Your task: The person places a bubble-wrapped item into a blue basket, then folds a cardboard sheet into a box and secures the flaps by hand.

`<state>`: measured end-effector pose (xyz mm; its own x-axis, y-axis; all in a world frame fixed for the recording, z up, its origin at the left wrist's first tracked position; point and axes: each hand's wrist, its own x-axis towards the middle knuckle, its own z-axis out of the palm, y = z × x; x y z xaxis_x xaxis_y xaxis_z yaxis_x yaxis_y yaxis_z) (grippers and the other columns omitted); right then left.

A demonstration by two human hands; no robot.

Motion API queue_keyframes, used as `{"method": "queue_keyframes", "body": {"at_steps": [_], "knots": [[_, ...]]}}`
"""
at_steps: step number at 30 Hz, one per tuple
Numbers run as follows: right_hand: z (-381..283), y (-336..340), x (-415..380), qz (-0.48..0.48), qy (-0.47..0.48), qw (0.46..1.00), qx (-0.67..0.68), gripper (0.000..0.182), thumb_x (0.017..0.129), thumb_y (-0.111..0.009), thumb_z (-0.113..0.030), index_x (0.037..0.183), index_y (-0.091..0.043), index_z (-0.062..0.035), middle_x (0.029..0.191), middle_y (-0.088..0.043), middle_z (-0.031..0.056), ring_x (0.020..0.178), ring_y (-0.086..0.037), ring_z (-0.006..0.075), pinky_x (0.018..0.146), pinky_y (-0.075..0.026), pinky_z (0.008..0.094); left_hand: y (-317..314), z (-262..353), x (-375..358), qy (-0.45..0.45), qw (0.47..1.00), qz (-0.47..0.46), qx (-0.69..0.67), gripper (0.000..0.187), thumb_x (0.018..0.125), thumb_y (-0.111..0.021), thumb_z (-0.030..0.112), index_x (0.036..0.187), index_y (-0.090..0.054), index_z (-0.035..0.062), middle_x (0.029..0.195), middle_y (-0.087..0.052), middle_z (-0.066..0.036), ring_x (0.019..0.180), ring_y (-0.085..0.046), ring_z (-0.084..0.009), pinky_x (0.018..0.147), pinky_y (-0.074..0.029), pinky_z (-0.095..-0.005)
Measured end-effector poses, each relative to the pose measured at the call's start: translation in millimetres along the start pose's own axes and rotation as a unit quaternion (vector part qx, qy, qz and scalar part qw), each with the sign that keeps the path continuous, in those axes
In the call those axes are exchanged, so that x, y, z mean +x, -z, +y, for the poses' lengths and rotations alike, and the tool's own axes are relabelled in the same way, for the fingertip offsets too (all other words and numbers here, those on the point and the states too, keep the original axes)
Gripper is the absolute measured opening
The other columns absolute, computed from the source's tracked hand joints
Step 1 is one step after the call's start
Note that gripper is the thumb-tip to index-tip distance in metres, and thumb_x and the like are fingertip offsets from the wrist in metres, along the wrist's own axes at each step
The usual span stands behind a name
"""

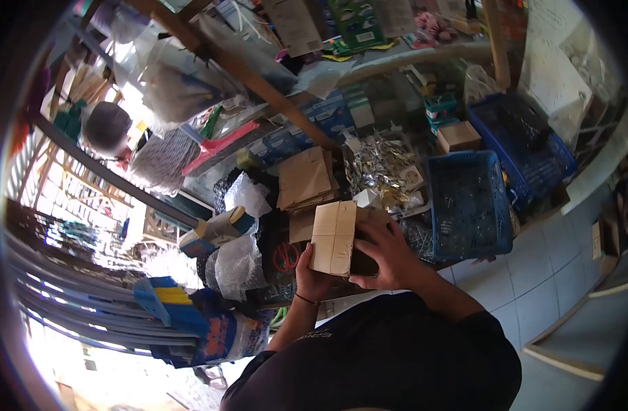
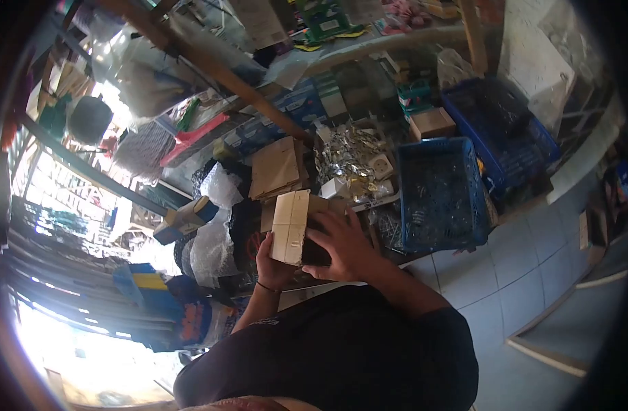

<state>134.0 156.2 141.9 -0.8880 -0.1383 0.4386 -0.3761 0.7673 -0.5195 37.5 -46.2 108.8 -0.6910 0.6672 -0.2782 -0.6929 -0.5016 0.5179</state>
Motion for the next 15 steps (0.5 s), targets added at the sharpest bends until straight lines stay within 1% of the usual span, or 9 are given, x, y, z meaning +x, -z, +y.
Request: {"method": "queue_keyframes", "body": {"at_steps": [2,5,8,11,14,15], "knots": [[-6.0,9.5,-4.5,0.0,-0.014,1.0,-0.023,0.073,0.07,-0.071,-0.046,0.132,-0.047,-0.0171,0.135,-0.038,0.0143,0.13,-0.033,0.0325,0.103,-0.014,0.0667,-3.2,-4.0,3.7,0.006,1.0,0.005,0.015,0.047,0.096,-0.035,0.039,0.129,-0.046,0.0068,0.12,-0.057,-0.012,0.109,-0.056,-0.0275,0.095,-0.043,-0.0432],[-2.0,19.4,-8.7,0.019,-0.014,0.999,-0.023,0.066,0.07,-0.073,-0.037,0.13,-0.049,-0.0239,0.134,-0.038,0.0124,0.13,-0.034,0.0303,0.102,-0.012,0.0693,9.1,-11.7,14.6,0.003,0.998,-0.023,0.053,0.05,0.095,-0.039,0.041,0.13,-0.044,0.0054,0.121,-0.056,-0.011,0.11,-0.056,-0.0265,0.094,-0.044,-0.0426],[13.5,27.3,-14.5,0.027,-0.001,1.0,-0.008,0.063,0.07,-0.072,-0.031,0.129,-0.049,-0.0286,0.134,-0.038,0.0118,0.13,-0.034,0.0302,0.102,-0.013,0.0695,-17.3,-24.3,17.9,-0.002,0.999,0.006,0.052,0.05,0.095,-0.038,0.041,0.13,-0.044,0.0052,0.121,-0.057,-0.011,0.109,-0.056,-0.0265,0.093,-0.045,-0.0425],[27.5,31.9,-23.2,0.055,0.001,0.998,-0.015,0.06,0.07,-0.072,-0.029,0.126,-0.052,-0.0276,0.133,-0.039,0.0115,0.129,-0.035,0.0305,0.1,-0.015,0.0701,-26.6,-35.8,25.2,-0.003,0.999,-0.01,0.046,0.05,0.095,-0.039,0.041,0.13,-0.044,0.0053,0.121,-0.057,-0.011,0.109,-0.057,-0.0263,0.093,-0.045,-0.0421],[44.3,31.1,-35.1,0.064,-0.004,0.996,-0.055,0.055,0.068,-0.074,-0.023,0.12,-0.054,-0.0196,0.132,-0.039,0.0128,0.126,-0.038,0.0318,0.098,-0.023,0.0651,-37.9,-52.0,35.2,-0.017,0.997,-0.013,0.079,0.05,0.095,-0.039,0.041,0.131,-0.043,0.0053,0.121,-0.056,-0.011,0.108,-0.057,-0.026,0.093,-0.045,-0.0418],[49.0,29.4,-38.7,0.113,-0.009,0.994,-0.008,0.052,0.069,-0.074,-0.021,0.117,-0.054,-0.0162,0.13,-0.04,0.0143,0.123,-0.039,0.0331,0.098,-0.025,0.0622,-55.1,-58.6,35.9,-0.026,0.996,0.015,0.082,0.048,0.096,-0.035,0.038,0.128,-0.045,0.0028,0.114,-0.059,-0.011,0.101,-0.06,-0.0254,0.088,-0.048,-0.0392]]}}
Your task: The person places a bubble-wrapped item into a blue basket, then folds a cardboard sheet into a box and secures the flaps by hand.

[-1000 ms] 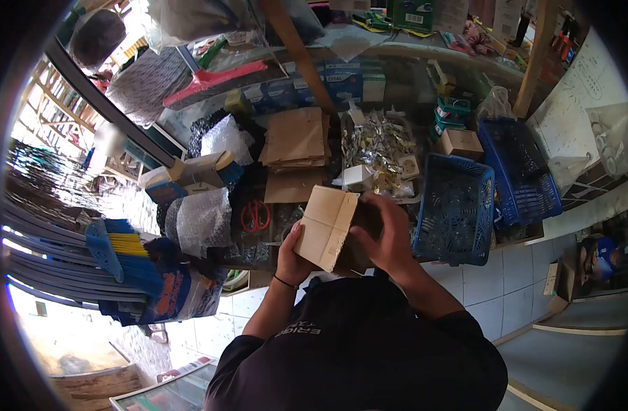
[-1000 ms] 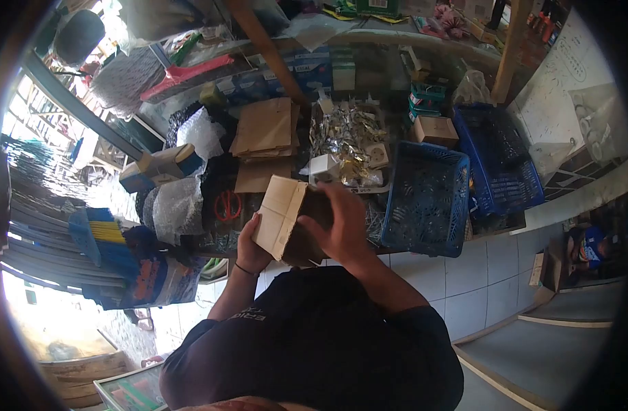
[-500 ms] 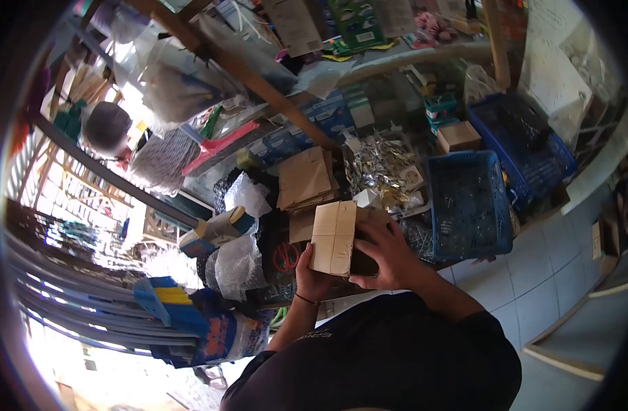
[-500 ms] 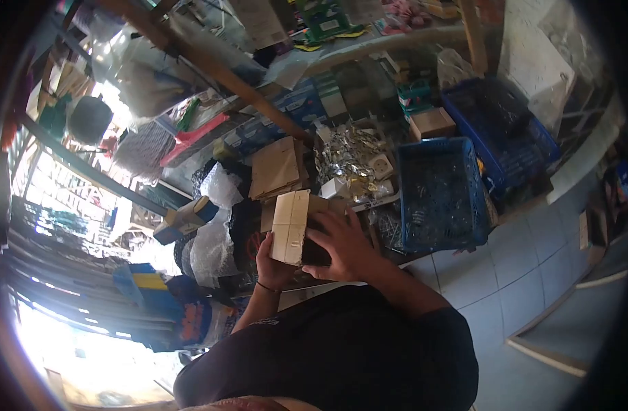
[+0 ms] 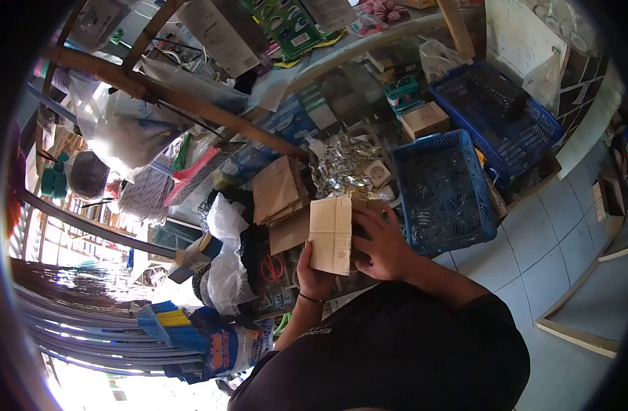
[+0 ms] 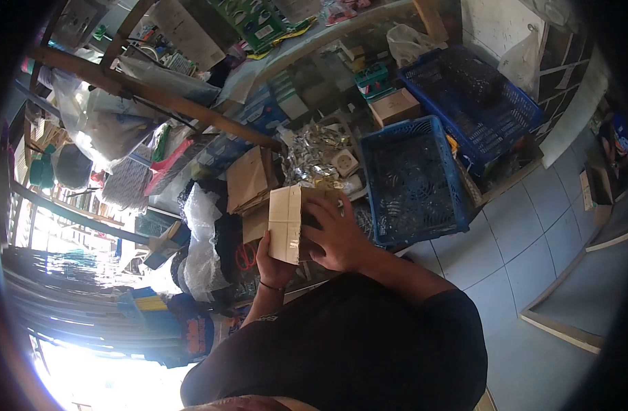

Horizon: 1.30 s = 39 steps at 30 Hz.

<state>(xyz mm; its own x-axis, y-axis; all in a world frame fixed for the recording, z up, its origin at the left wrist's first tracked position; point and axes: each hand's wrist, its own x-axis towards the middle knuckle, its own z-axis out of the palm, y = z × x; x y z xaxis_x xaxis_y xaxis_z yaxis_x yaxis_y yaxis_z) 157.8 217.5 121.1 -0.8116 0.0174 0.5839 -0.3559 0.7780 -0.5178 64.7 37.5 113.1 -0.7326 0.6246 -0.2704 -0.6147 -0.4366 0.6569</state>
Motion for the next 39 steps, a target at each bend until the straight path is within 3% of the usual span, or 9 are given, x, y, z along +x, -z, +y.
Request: {"method": "queue_keyframes", "body": {"at_steps": [5,6,14,17,21,22,26,37,39], "knots": [[13.4,-16.1,-9.7,0.194,-0.038,0.963,0.181,0.042,0.073,-0.071,-0.011,0.108,-0.051,-0.0028,0.119,-0.042,0.0205,0.113,-0.042,0.0382,0.096,-0.032,0.0488,2.5,-39.4,18.9,-0.01,0.999,-0.005,0.032,0.046,0.095,-0.04,0.037,0.13,-0.042,0.0066,0.119,-0.055,-0.009,0.108,-0.055,-0.0229,0.094,-0.044,-0.0387],[17.8,-17.8,-9.6,0.224,-0.024,0.956,0.188,0.032,0.08,-0.062,-0.009,0.107,-0.047,-0.0015,0.117,-0.041,0.0177,0.112,-0.043,0.0315,0.097,-0.034,0.0427,1.4,-47.2,19.9,-0.026,0.999,-0.008,0.039,0.046,0.094,-0.043,0.037,0.13,-0.041,0.0078,0.122,-0.053,-0.008,0.112,-0.053,-0.0221,0.097,-0.041,-0.0388],[31.3,-58.4,-12.4,0.133,-0.264,0.874,0.387,0.033,0.088,-0.059,-0.004,0.114,-0.039,-0.0047,0.107,-0.043,0.0046,0.092,-0.048,0.0109,0.08,-0.043,0.0255,13.2,-61.0,-11.2,-0.119,0.983,0.141,-0.006,0.044,0.093,-0.042,0.035,0.128,-0.04,0.0078,0.121,-0.051,-0.01,0.114,-0.05,-0.0235,0.098,-0.039,-0.0388],[33.7,-83.7,-20.0,0.06,-0.342,0.841,0.415,0.034,0.086,-0.06,-0.002,0.114,-0.04,-0.0049,0.104,-0.045,0.0037,0.089,-0.05,0.0113,0.078,-0.046,0.0275,37.2,-53.5,-29.4,-0.183,0.956,0.165,0.157,0.044,0.093,-0.045,0.032,0.127,-0.04,0.0054,0.118,-0.05,-0.008,0.113,-0.048,-0.0184,0.097,-0.037,-0.0348],[43.5,-109.3,-25.3,-0.045,-0.469,0.702,0.534,0.023,0.094,-0.051,-0.015,0.114,-0.051,-0.005,0.107,-0.055,0.0049,0.097,-0.055,0.0148,0.084,-0.046,0.0322,49.7,-30.9,-44.7,-0.253,0.875,0.142,0.386,0.053,0.086,-0.062,0.022,0.129,-0.039,0.0008,0.135,-0.044,-0.017,0.128,-0.039,-0.0267,0.105,-0.031,-0.0386],[50.2,-115.8,-27.0,-0.053,-0.478,0.662,0.575,0.034,0.096,-0.044,-0.034,0.113,-0.056,-0.0067,0.11,-0.06,0.0078,0.104,-0.056,0.0181,0.085,-0.046,0.0353,54.8,-24.3,-43.9,-0.262,0.837,0.122,0.464,0.057,0.083,-0.064,0.022,0.13,-0.04,0.0012,0.134,-0.044,-0.019,0.128,-0.039,-0.0295,0.106,-0.03,-0.0395],[74.0,-122.9,-34.8,-0.044,-0.635,0.452,0.625,0.055,0.091,-0.04,-0.053,0.119,-0.056,-0.0078,0.114,-0.061,0.0095,0.104,-0.058,0.0253,0.089,-0.046,0.04,72.7,-10.5,-26.2,-0.254,0.686,0.011,0.682,0.064,0.07,-0.073,0.021,0.126,-0.048,0.0056,0.134,-0.045,-0.016,0.125,-0.041,-0.0349,0.101,-0.035,-0.0447],[75.8,-132.6,-43.8,0.02,-0.626,0.64,0.445,0.065,0.093,-0.039,-0.057,0.126,-0.051,-0.003,0.118,-0.055,0.011,0.109,-0.05,0.0195,0.096,-0.037,0.0309,114.3,-2.2,32.2,-0.24,0.609,-0.224,0.722,0.061,0.063,-0.073,0.021,0.121,-0.054,0.0146,0.134,-0.047,-0.003,0.127,-0.039,-0.0303,0.099,-0.034,-0.0491],[69.7,-131.1,-41.9,-0.036,-0.582,0.747,0.319,0.058,0.092,-0.047,-0.051,0.117,-0.057,0.0007,0.113,-0.059,0.0127,0.105,-0.052,0.0181,0.093,-0.038,0.0296,123.8,-11.7,42.6,-0.228,0.604,-0.256,0.72,0.062,0.063,-0.072,0.02,0.122,-0.054,0.0159,0.136,-0.046,-0.004,0.128,-0.038,-0.0306,0.1,-0.032,-0.0492]]}}
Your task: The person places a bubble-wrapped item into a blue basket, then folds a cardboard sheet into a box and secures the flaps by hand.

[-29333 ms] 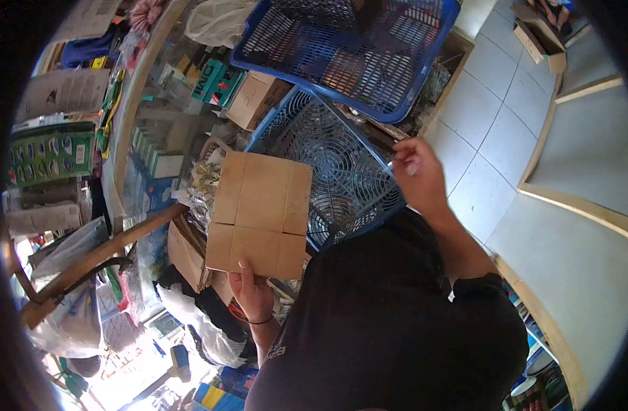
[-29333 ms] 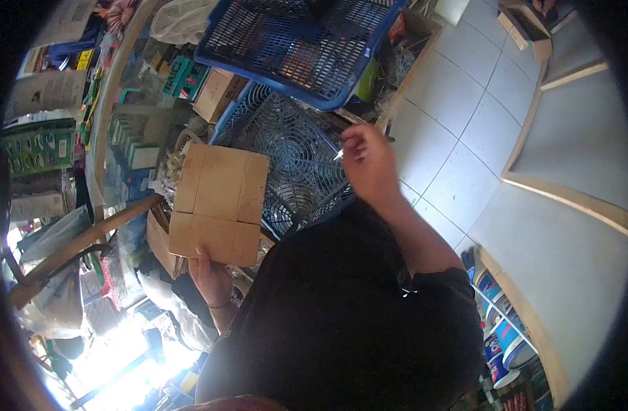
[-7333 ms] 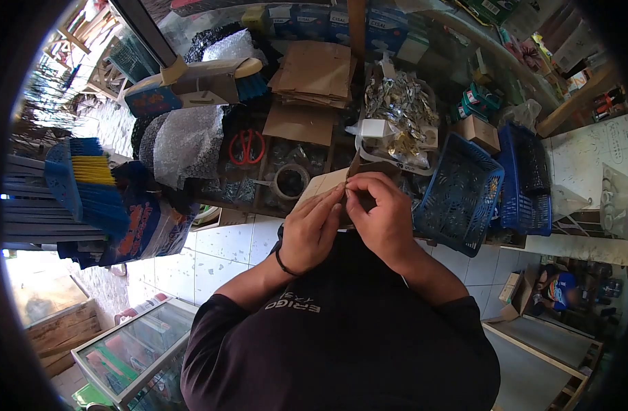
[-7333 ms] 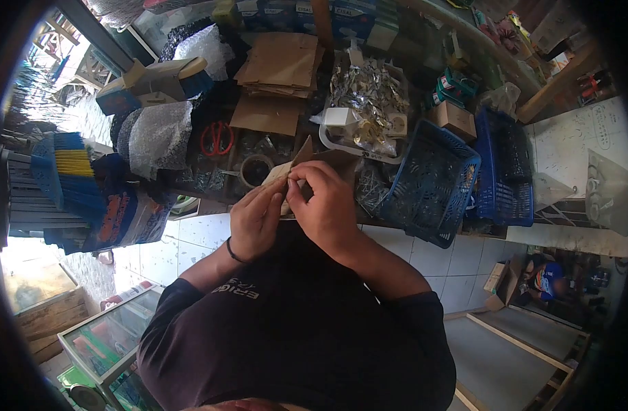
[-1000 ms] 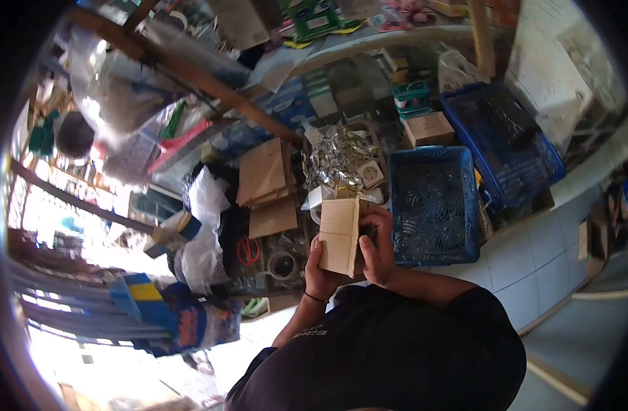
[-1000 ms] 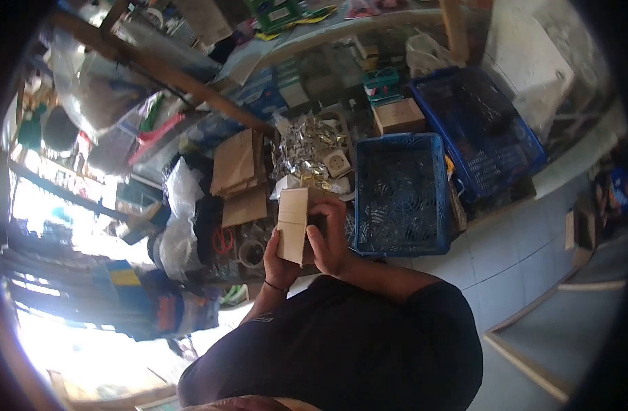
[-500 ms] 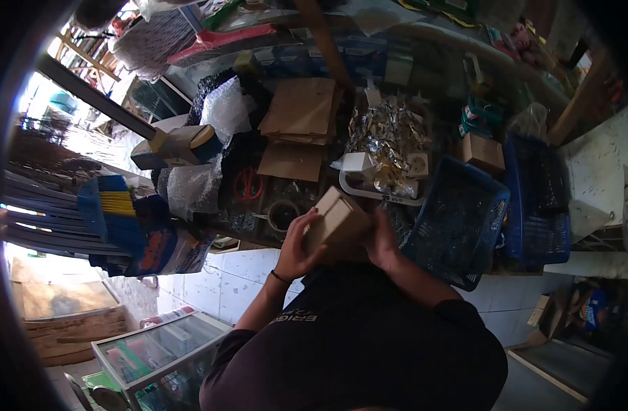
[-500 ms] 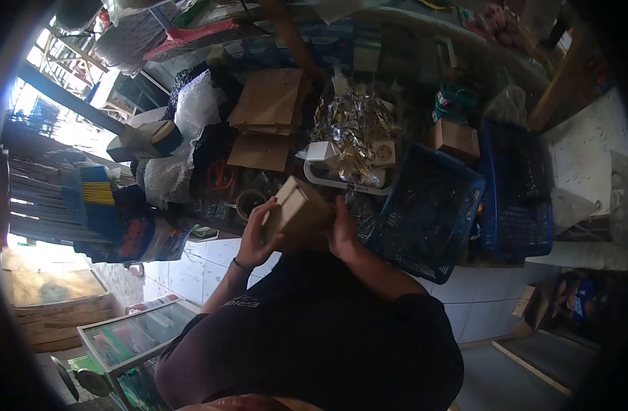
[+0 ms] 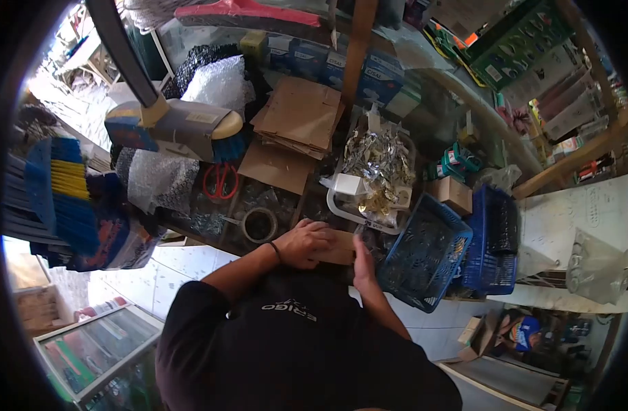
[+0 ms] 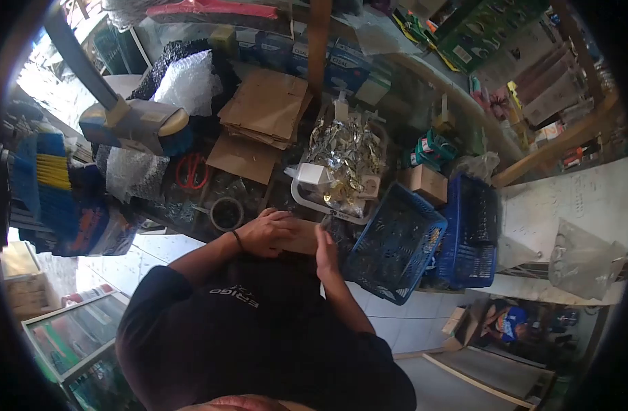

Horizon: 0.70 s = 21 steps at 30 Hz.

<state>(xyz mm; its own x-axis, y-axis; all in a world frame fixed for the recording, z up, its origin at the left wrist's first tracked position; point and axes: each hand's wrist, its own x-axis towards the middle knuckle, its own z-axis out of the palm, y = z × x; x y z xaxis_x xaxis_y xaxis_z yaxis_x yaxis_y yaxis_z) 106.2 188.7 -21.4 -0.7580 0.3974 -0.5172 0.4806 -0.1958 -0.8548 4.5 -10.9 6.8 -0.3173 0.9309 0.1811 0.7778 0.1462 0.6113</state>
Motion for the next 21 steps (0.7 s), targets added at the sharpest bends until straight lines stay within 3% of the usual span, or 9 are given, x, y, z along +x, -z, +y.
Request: {"method": "queue_keyframes", "body": {"at_steps": [5,7,9,14,16,17,18,19,21], "knots": [[37.4,4.9,9.9,0.048,0.156,0.953,-0.254,0.048,0.091,-0.055,-0.041,0.109,-0.058,0.0042,0.101,-0.064,0.0209,0.098,-0.061,0.0311,0.085,-0.045,0.0373,-16.4,-11.5,-12.6,0.021,0.998,0.033,0.045,0.053,0.071,-0.069,0.036,0.117,-0.053,0.0169,0.136,-0.044,-0.003,0.13,-0.036,-0.0295,0.098,-0.029,-0.0559],[21.0,-2.1,-2.2,0.055,0.132,0.954,-0.263,0.048,0.091,-0.055,-0.04,0.109,-0.057,0.0045,0.103,-0.063,0.0233,0.101,-0.06,0.0339,0.086,-0.045,0.0381,-26.8,-14.4,-16.2,0.016,0.995,0.071,0.075,0.047,0.08,-0.062,0.047,0.115,-0.054,0.0173,0.135,-0.044,-0.004,0.129,-0.036,-0.0294,0.096,-0.027,-0.0605],[15.3,-5.6,-10.6,0.059,0.104,0.957,-0.263,0.048,0.091,-0.056,-0.039,0.11,-0.056,0.0053,0.104,-0.062,0.0238,0.101,-0.06,0.0344,0.087,-0.044,0.0379,-29.8,-10.5,-18.1,0.029,0.993,0.089,0.074,0.045,0.081,-0.061,0.044,0.116,-0.054,0.0174,0.136,-0.044,-0.004,0.13,-0.035,-0.0293,0.098,-0.026,-0.0588],[22.1,2.6,-15.8,0.093,0.206,0.926,-0.304,0.046,0.091,-0.058,-0.034,0.112,-0.052,0.0057,0.108,-0.056,0.0225,0.099,-0.056,0.0336,0.086,-0.043,0.0393,-11.6,3.2,-40.2,0.07,0.972,0.222,0.019,0.034,0.084,-0.06,0.036,0.111,-0.057,0.0154,0.131,-0.047,-0.007,0.127,-0.038,-0.0283,0.1,-0.028,-0.051],[14.9,-0.7,-20.2,0.111,0.261,0.895,-0.345,0.044,0.09,-0.06,-0.031,0.113,-0.051,0.0053,0.109,-0.053,0.022,0.099,-0.054,0.0328,0.087,-0.042,0.0392,1.7,5.5,-63.0,0.11,0.948,0.298,0.025,0.023,0.084,-0.061,0.024,0.104,-0.06,0.013,0.119,-0.056,-0.007,0.114,-0.049,-0.0276,0.094,-0.035,-0.0449],[7.9,-6.4,-24.4,0.121,0.238,0.913,-0.309,0.041,0.089,-0.061,-0.027,0.113,-0.05,0.0041,0.11,-0.049,0.0205,0.102,-0.049,0.0324,0.09,-0.039,0.0393,5.0,4.6,-78.0,0.139,0.935,0.325,0.014,0.02,0.084,-0.061,0.021,0.102,-0.06,0.0123,0.114,-0.057,-0.006,0.11,-0.051,-0.0273,0.092,-0.037,-0.0439],[0.0,-8.8,-26.5,0.121,0.323,0.866,-0.362,0.038,0.088,-0.062,-0.024,0.112,-0.05,0.0029,0.111,-0.048,0.0193,0.106,-0.046,0.0325,0.09,-0.037,0.0401,9.3,5.2,-91.8,0.165,0.922,0.35,0.005,0.017,0.084,-0.061,0.018,0.099,-0.061,0.0116,0.11,-0.059,-0.006,0.106,-0.054,-0.027,0.09,-0.038,-0.0429],[-9.3,-15.9,-28.5,0.131,0.403,0.821,-0.382,0.038,0.088,-0.062,-0.024,0.113,-0.05,0.0022,0.112,-0.047,0.0194,0.108,-0.045,0.032,0.09,-0.038,0.0405,17.0,10.5,-103.2,0.178,0.889,0.422,0.03,0.008,0.084,-0.059,0.013,0.089,-0.063,0.0085,0.095,-0.063,-0.006,0.092,-0.059,-0.0274,0.081,-0.043,-0.0396],[-36.2,-39.3,-41.7,0.138,0.523,0.732,-0.415,0.036,0.087,-0.062,-0.024,0.111,-0.051,0.0005,0.111,-0.048,0.0183,0.107,-0.045,0.0313,0.088,-0.038,0.0409,12.8,7.9,-131.7,0.25,0.854,0.457,0.019,0.008,0.085,-0.058,0.012,0.086,-0.064,0.0067,0.089,-0.063,-0.008,0.086,-0.06,-0.0283,0.077,-0.045,-0.0387]]}}
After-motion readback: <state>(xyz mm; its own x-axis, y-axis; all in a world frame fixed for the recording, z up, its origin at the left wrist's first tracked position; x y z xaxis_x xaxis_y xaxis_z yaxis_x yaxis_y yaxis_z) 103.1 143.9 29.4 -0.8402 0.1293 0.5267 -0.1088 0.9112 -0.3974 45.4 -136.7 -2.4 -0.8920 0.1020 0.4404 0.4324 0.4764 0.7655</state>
